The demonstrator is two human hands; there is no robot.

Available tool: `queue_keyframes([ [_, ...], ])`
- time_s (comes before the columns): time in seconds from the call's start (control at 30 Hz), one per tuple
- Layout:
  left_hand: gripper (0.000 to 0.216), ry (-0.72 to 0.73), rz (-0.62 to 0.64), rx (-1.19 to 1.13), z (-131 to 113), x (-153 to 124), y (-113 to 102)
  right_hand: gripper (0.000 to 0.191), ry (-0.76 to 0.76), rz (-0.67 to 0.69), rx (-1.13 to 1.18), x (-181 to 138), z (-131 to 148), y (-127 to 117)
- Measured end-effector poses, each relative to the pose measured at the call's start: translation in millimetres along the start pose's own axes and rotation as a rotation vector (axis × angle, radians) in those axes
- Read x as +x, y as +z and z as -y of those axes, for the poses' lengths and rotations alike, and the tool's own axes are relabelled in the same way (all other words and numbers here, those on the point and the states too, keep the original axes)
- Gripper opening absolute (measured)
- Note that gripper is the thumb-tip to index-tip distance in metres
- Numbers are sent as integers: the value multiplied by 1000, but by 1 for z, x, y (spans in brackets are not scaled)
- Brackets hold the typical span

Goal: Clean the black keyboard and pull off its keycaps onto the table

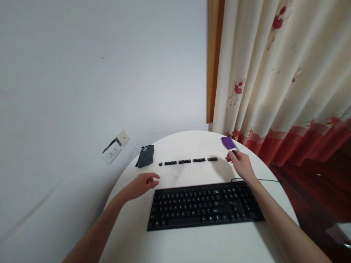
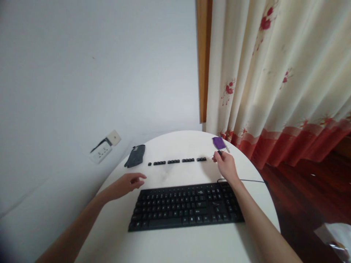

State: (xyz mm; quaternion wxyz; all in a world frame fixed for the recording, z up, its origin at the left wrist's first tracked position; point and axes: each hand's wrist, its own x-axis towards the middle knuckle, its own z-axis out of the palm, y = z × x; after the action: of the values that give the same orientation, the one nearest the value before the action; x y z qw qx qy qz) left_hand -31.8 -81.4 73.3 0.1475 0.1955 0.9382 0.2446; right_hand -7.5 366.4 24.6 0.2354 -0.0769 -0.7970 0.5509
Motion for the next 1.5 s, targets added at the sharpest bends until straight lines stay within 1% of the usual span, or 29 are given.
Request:
queue_keyframes([
  [0.07, 48, -18, 120, -95, 14, -17, 8, 44, -21, 25, -47, -5, 5, 5],
  [0.13, 55, -4, 225, -218, 17, -28, 14, 44, -37, 56, -98, -11, 8, 11],
  [0.17, 61, 4, 259, -273, 16, -32, 16, 44, -45, 71, -122, -14, 9, 14],
  [0.23, 68, 4, 279, -334, 11, -34, 20, 45, -67, 94, -166, -19, 10, 19],
  [0.37, 71, -4, 249, -333, 5, -28, 29, 47, -110, 122, -232, -23, 9, 23],
  [0.47, 74, 24, 267, -323, -2, -23, 40, 47, -117, 119, -279, -23, 9, 22],
  [0.53, 74, 45, 288, -281, -11, -19, 47, 46, -124, 127, -298, -25, 12, 23],
  [0.63, 78, 82, 353, -196, -30, -9, 49, 45, -144, 154, -288, -32, 18, 29],
  [0.7, 77, 116, 449, -163, -41, 0, 44, 44, -155, 175, -285, -39, 22, 35],
  [0.73, 74, 130, 460, -145, -46, 6, 42, 43, -163, 189, -284, -43, 24, 38],
  [0.83, 54, 173, 361, -122, -52, 19, 38, 41, -183, 233, -274, -53, 28, 46],
  [0.9, 40, 204, 275, -183, -52, 23, 41, 40, -189, 259, -262, -57, 29, 49],
  [0.97, 31, 223, 236, -273, -50, 22, 46, 40, -189, 277, -253, -60, 29, 50],
  [1.03, 29, 230, 273, -339, -46, 17, 51, 39, -189, 288, -244, -61, 27, 50],
  [1.13, 38, 222, 403, -373, -39, 11, 52, 40, -195, 301, -244, -63, 25, 50],
  [1.2, 45, 229, 450, -374, -35, 10, 50, 40, -198, 318, -258, -63, 23, 50],
  [1.37, 47, 316, 450, -368, -30, 14, 50, 39, -186, 322, -253, -64, 26, 49],
  [1.5, 46, 333, 433, -369, -29, 16, 53, 36, -124, 336, -154, -72, 42, 52],
])
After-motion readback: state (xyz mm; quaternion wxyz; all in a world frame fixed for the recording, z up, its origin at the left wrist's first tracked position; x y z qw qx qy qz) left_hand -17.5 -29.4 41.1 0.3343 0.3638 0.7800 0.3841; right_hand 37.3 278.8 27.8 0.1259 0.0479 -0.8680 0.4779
